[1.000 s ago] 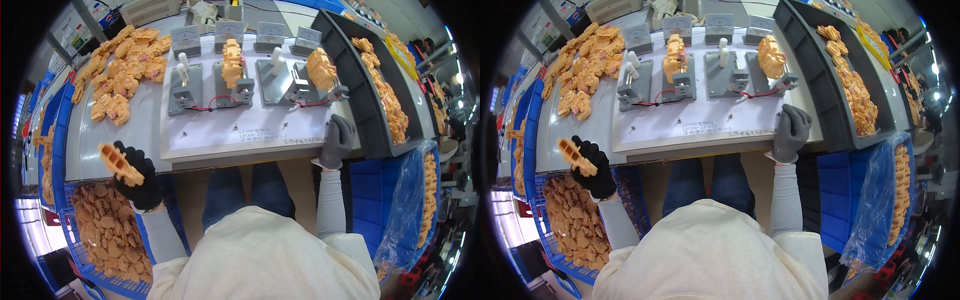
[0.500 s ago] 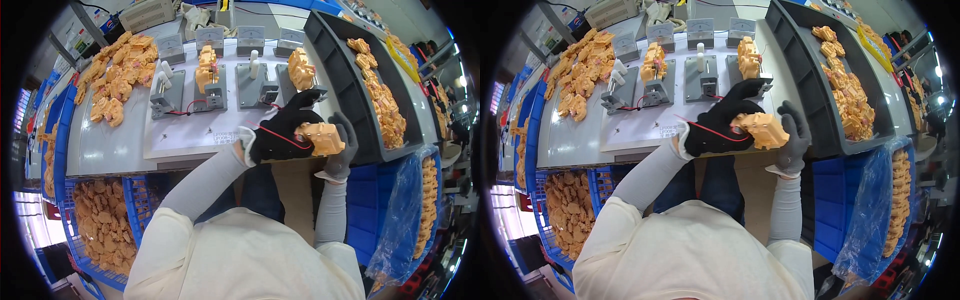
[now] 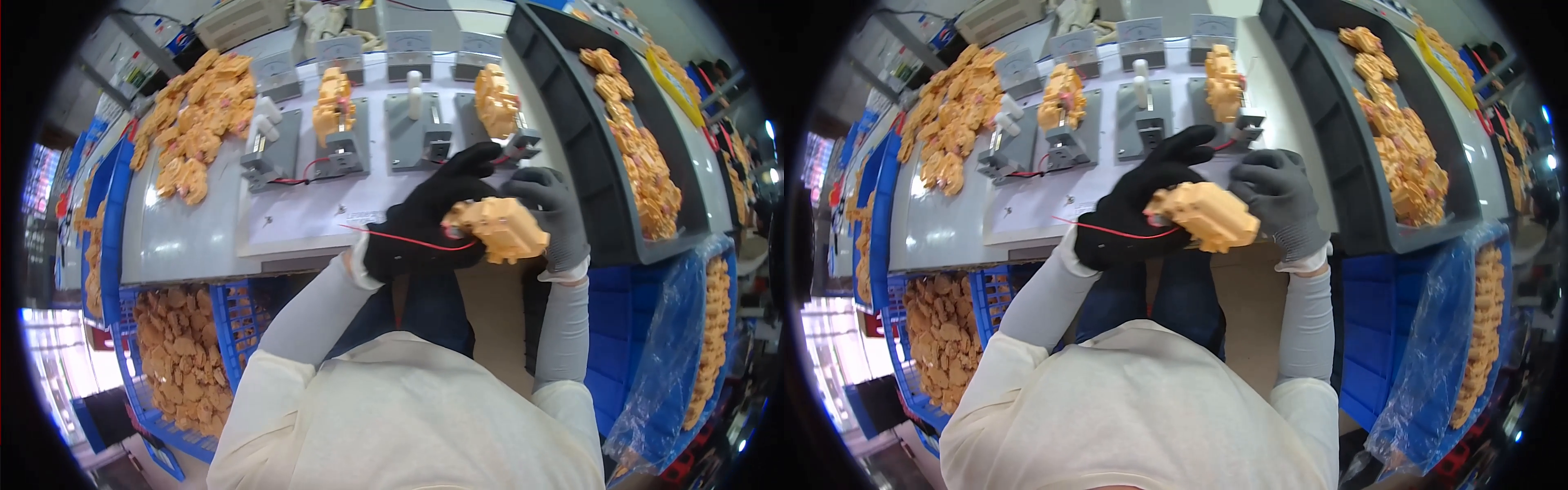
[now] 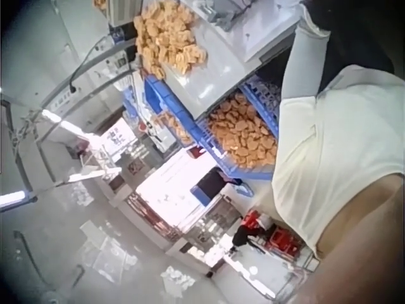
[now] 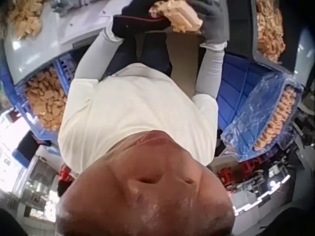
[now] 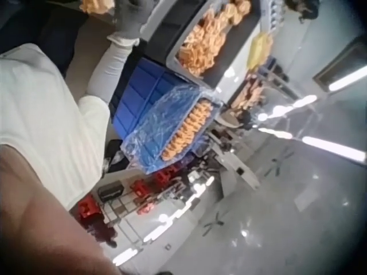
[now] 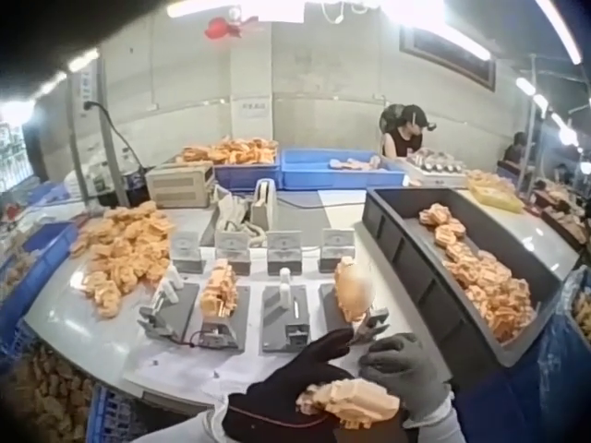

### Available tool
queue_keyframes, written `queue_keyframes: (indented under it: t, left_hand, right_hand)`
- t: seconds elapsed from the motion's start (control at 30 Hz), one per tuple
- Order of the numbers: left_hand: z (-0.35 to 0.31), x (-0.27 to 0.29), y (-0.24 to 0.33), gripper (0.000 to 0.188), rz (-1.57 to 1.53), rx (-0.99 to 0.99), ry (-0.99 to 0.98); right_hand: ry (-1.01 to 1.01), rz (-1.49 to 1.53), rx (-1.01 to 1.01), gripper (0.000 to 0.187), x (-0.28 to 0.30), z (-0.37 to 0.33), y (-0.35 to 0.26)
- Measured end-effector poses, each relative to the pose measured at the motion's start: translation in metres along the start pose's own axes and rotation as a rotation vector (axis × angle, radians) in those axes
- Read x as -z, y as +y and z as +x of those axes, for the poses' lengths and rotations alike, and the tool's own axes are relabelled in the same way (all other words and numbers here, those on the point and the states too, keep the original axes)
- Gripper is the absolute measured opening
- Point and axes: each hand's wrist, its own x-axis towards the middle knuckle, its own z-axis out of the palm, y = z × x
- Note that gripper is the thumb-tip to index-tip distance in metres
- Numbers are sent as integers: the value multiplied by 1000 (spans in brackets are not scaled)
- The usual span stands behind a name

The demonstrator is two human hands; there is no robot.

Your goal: The recorder is testing plastic toy components on an electronic testing jig and sorting them into storage bins.

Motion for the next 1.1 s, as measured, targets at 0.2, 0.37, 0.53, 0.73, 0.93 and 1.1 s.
queue_keyframes:
  t: [0.2, 0.37, 0.53, 0.73, 0.93, 1.1]
  left_hand:
    - [31, -22, 0, 54, 133, 53, 22]
    - [27, -30, -17, 50, 71, 51, 97]
    - [31, -36, -30, 50, 104, -98, 120]
    - [34, -39, -18, 51, 478, 18, 155]
    - [32, -32, -23, 54, 355, -53, 71]
    - [26, -34, -19, 59, 300, 51, 71]
  right_hand:
    - [68, 460, -152, 30, -9, -19, 33]
    - [406, 537, -370, 28, 21, 5, 16]
    - [129, 282, -171, 44, 42, 64, -11]
    - [-233, 26, -376, 62, 27, 118, -31]
    - [-326, -325, -253, 66, 19, 131, -24]
    - [-400, -310, -299, 60, 10, 134, -29]
